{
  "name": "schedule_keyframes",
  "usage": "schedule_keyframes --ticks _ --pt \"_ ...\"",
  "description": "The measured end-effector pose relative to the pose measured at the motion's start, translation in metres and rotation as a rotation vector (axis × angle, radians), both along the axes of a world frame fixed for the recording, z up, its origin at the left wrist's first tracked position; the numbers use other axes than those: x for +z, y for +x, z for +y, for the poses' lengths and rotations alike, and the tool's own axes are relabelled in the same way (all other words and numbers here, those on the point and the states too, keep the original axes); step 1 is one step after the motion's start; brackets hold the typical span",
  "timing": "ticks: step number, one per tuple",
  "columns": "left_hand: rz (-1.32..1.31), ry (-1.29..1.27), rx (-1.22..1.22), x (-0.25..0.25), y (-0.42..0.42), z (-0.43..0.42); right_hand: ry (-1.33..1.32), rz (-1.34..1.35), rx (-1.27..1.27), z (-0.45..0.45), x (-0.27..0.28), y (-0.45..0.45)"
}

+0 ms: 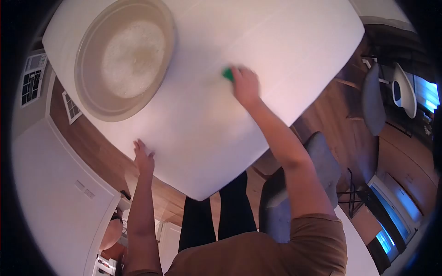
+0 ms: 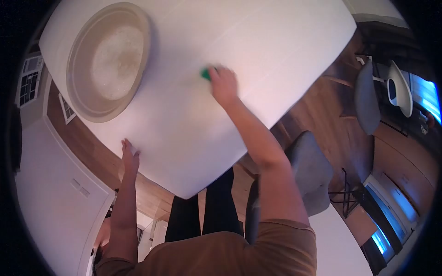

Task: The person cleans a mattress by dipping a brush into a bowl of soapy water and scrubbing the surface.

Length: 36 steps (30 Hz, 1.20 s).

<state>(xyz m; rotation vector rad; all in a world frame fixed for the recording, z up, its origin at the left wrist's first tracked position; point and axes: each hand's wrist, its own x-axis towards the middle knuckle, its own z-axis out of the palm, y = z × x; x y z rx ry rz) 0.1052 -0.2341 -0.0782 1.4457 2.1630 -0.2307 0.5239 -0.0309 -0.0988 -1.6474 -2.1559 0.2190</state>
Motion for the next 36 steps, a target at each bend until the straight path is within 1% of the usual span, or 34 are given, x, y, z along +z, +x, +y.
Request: schedule_keyframes --ticks 1,2,3,5,6,8,9,10,11,12,13,14,16,17,18,19,20,21,23,24,25,26,27,28,29,31,32,34,35,36 --pt "-0.006 -0.031 0.019 0.0 -0.004 0.0 -0.2 -0.061 -0.038 -0.044 0.009 0.04" --pt "-0.01 -0.064 0.042 0.001 -0.003 -0.001 -0.186 -0.077 -0.026 -0.087 0.007 0.084" --pt "-0.021 -0.065 0.042 0.002 0.0 0.0 -0.292 -0.139 -0.07 -0.125 0.013 0.122" --pt "0.003 -0.104 0.074 0.004 0.009 0.01 -0.285 -0.135 -0.074 -0.125 0.025 0.133" --pt "0.01 -0.094 0.075 0.001 0.012 0.01 -0.284 -0.112 -0.074 -0.118 0.022 0.13" --pt "0.057 -0.061 0.072 -0.007 0.016 0.005 -0.199 -0.064 -0.041 -0.045 -0.012 0.077" --pt "0.078 -0.062 0.073 -0.008 0.018 0.005 -0.166 -0.039 -0.021 0.003 -0.01 0.038" --pt "0.107 -0.065 0.078 -0.009 0.021 0.007 -0.01 -0.02 -0.042 0.045 -0.018 0.005" --pt "0.132 -0.071 0.083 -0.009 0.02 0.008 -0.031 -0.047 -0.074 0.078 -0.017 -0.019" --pt "0.131 -0.073 0.08 -0.007 0.019 0.008 -0.029 -0.019 -0.102 0.099 -0.013 -0.037" --pt "0.137 -0.085 0.082 -0.004 0.018 0.007 -0.029 -0.001 -0.131 0.106 -0.012 -0.042" --pt "0.159 -0.087 0.073 -0.003 0.017 0.01 -0.044 -0.018 -0.145 0.092 -0.009 -0.026" --pt "0.195 -0.135 0.073 0.007 0.028 0.014 -0.125 -0.04 -0.033 0.043 0.004 0.021" --pt "0.17 -0.133 0.07 0.007 0.031 0.016 -0.178 -0.088 -0.067 -0.003 0.006 0.058" --pt "0.181 -0.131 0.079 0.005 0.033 0.018 -0.168 -0.103 -0.093 -0.052 -0.007 0.103" --pt "0.2 -0.135 0.089 0.006 0.032 0.016 -0.328 -0.111 -0.121 -0.096 -0.004 0.147" --pt "0.205 -0.133 0.076 0.007 0.033 0.015 -0.465 -0.241 -0.245 -0.121 0.03 0.158" --pt "0.196 -0.127 0.076 0.002 0.032 0.014 -0.458 -0.249 -0.249 -0.114 0.029 0.157" --pt "0.211 -0.092 0.071 -0.011 0.026 0.007 -0.418 -0.147 -0.161 -0.088 0.006 0.151" --pt "0.219 -0.092 0.069 -0.012 0.024 0.007 -0.188 -0.077 -0.089 -0.047 -0.022 0.121" --pt "0.211 -0.099 0.061 -0.011 0.026 0.008 -0.186 -0.046 -0.07 0.006 -0.017 0.073" --pt "0.212 -0.102 0.057 -0.01 0.025 0.01 -0.092 -0.018 -0.07 0.056 -0.014 0.027" --pt "0.235 -0.093 0.062 -0.009 0.024 0.013 -0.074 0.033 -0.073 0.099 -0.012 -0.011" --pt "0.238 -0.121 0.056 -0.006 0.025 0.015 -0.049 0.009 -0.111 0.129 -0.013 -0.041" --pt "0.237 -0.156 0.045 -0.003 0.025 0.014 -0.095 -0.023 -0.111 0.138 -0.004 -0.056" --pt "0.223 -0.167 0.04 0.005 0.028 0.01 -0.035 0.01 -0.045 0.109 0.001 -0.026" --pt "0.229 -0.163 0.055 0.006 0.03 0.014 -0.107 -0.04 -0.052 0.073 0.003 0.005" --pt "0.232 -0.153 0.095 0.003 0.033 0.015 -0.165 -0.127 -0.091 -0.023 -0.001 0.085" --pt "0.215 -0.156 0.102 0.007 0.038 0.017 -0.281 -0.161 -0.119 -0.073 -0.004 0.128" --pt "0.207 -0.168 0.118 0.016 0.04 0.019 -0.493 -0.231 -0.198 -0.104 0.023 0.152"
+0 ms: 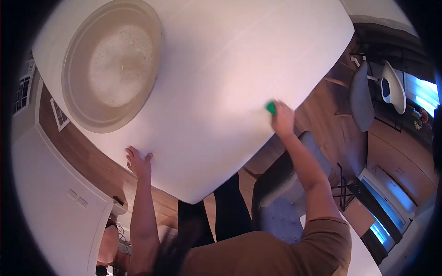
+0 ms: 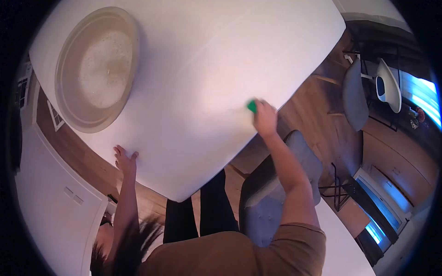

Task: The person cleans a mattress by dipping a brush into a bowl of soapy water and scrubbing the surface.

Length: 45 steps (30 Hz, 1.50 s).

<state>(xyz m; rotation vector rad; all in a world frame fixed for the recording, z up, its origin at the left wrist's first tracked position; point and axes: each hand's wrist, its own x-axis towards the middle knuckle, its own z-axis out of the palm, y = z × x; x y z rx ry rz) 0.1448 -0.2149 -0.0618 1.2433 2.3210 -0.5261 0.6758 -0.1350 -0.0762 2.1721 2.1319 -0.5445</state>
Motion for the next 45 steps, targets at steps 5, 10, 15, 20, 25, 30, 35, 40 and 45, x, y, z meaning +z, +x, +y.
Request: schedule_keyframes --ticks 5,10,15,20,25,30,35,40,45 --pt "-0.023 0.199 -0.058 0.005 0.033 -0.006 0.338 0.083 0.111 0.066 -0.034 -0.045" --pt "-0.146 0.271 -0.262 0.018 0.094 0.042 0.436 0.11 0.093 0.223 -0.032 -0.179" --pt "-0.233 0.284 -0.261 0.009 0.103 0.047 0.292 0.084 0.135 0.088 -0.014 -0.075" --pt "-0.231 0.306 -0.245 -0.005 0.103 0.046 0.105 -0.064 0.058 -0.019 0.001 0.013" --pt "-0.201 0.301 -0.258 -0.006 0.109 0.047 0.4 0.13 0.229 0.169 -0.03 -0.138" --pt "-0.196 0.288 -0.268 -0.004 0.106 0.049 0.415 0.13 0.165 0.195 -0.023 -0.179" --pt "-0.203 0.277 -0.25 -0.002 0.104 0.05 0.147 0.124 0.145 -0.054 -0.003 -0.081" --pt "-0.201 0.297 -0.256 -0.004 0.103 0.048 0.191 0.184 0.185 0.007 -0.018 -0.133" --pt "-0.172 0.318 -0.271 -0.01 0.1 0.05 0.445 0.213 0.19 0.173 -0.025 -0.278"
